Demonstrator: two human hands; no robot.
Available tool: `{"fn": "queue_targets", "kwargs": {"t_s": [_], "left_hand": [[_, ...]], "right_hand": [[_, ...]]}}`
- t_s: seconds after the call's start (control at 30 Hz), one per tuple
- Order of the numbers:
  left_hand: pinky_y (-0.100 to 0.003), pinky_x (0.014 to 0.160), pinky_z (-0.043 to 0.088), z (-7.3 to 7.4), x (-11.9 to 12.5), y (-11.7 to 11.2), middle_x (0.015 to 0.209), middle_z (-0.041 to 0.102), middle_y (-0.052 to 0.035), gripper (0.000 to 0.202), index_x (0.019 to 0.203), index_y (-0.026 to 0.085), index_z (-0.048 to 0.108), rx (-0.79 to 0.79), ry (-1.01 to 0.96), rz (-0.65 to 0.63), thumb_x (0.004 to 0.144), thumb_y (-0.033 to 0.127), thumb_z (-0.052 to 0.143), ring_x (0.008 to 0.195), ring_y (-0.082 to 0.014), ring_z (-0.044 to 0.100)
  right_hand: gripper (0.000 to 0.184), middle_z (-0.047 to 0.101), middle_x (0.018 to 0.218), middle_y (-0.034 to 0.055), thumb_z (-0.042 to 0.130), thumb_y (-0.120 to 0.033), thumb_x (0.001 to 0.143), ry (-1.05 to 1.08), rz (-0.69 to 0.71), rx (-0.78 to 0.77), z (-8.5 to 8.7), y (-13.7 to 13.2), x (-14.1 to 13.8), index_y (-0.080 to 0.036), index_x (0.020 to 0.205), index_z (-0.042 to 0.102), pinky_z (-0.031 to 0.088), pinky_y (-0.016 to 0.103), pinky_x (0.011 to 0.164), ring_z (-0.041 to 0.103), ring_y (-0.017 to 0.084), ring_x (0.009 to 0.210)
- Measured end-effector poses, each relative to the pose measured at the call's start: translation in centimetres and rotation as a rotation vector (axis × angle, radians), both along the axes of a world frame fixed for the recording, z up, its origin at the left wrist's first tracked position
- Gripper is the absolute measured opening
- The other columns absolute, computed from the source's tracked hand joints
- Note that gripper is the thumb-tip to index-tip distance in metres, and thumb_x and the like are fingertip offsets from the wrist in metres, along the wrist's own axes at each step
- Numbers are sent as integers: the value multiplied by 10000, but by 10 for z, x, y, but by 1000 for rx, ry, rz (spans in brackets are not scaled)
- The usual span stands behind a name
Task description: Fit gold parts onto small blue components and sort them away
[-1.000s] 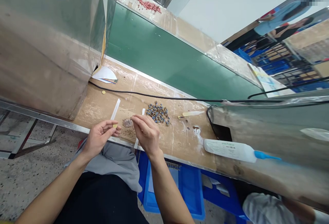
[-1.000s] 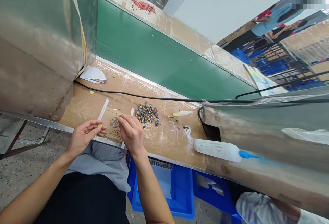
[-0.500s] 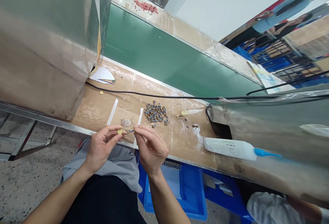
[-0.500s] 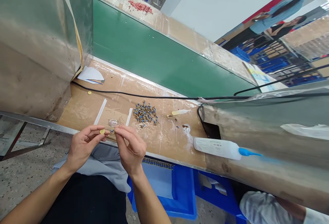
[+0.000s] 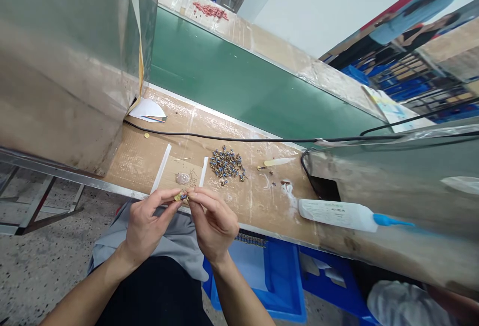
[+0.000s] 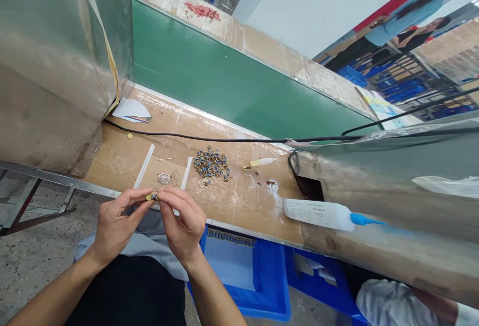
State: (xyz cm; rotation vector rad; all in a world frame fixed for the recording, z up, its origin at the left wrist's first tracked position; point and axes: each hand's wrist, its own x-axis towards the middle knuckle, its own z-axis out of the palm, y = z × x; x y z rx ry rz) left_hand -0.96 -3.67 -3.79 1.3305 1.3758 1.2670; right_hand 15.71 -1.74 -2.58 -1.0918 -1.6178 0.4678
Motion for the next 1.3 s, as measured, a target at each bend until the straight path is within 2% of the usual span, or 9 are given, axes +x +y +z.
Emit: {"fn": "queue_targets", "kwargs": {"t_s": [0.2, 0.33, 0.73, 0.93, 1.13, 1.3], "left_hand": [[-377, 945, 738, 1, 0, -1, 1160, 912, -5, 188, 1235, 298, 851, 15, 44, 6, 1049, 328, 833, 1015, -264, 898], [-385, 952, 738, 4, 0, 0, 1118, 914, -10, 170, 1216, 292, 861, 27, 67, 11, 1054, 330, 825, 965, -263, 898], [-246, 921, 720, 9, 0, 1, 1103, 911, 5, 200, 1238, 250, 819, 216, 176, 36, 1054, 172, 801, 914, -174, 895], [-240, 921, 715, 10, 0, 1, 1090, 910, -17, 164, 1238, 224, 792, 292, 266, 45, 1078, 190, 783, 903, -179, 898], [-214, 897, 687, 18, 0, 1, 1072, 904, -39, 144, 1265, 182, 745, 387, 387, 13, 1123, 184, 721, 901, -169, 895], [-219, 881, 679, 24, -1, 1, 1075, 904, -43, 123, 1263, 182, 728, 398, 440, -5, 1155, 208, 675, 893, -171, 895]], "right_hand": [[352, 875, 1114, 34, 769, -39, 1003, -13, 6, 2, 3, 0, -1, -324, 1203, 829, 742, 376, 891, 861, 221, 1002], [367, 875, 1123, 33, 769, -26, 998, -4, 18, -1, 2, 0, -1, -319, 1209, 833, 740, 365, 906, 860, 213, 1012], [376, 871, 1140, 40, 777, 15, 977, -8, 44, 17, 5, 1, 0, -279, 1205, 831, 728, 329, 928, 855, 193, 1024], [404, 868, 1143, 54, 774, 46, 965, -60, 40, 76, 9, 1, -1, -258, 1225, 828, 730, 313, 913, 855, 190, 1018], [486, 855, 1188, 82, 762, 95, 950, -112, 76, 155, 8, -1, 5, -232, 1306, 813, 732, 317, 927, 850, 191, 1051], [502, 848, 1214, 97, 760, 105, 947, -138, 111, 168, 10, -2, 9, -211, 1334, 806, 736, 333, 944, 846, 200, 1086]]}}
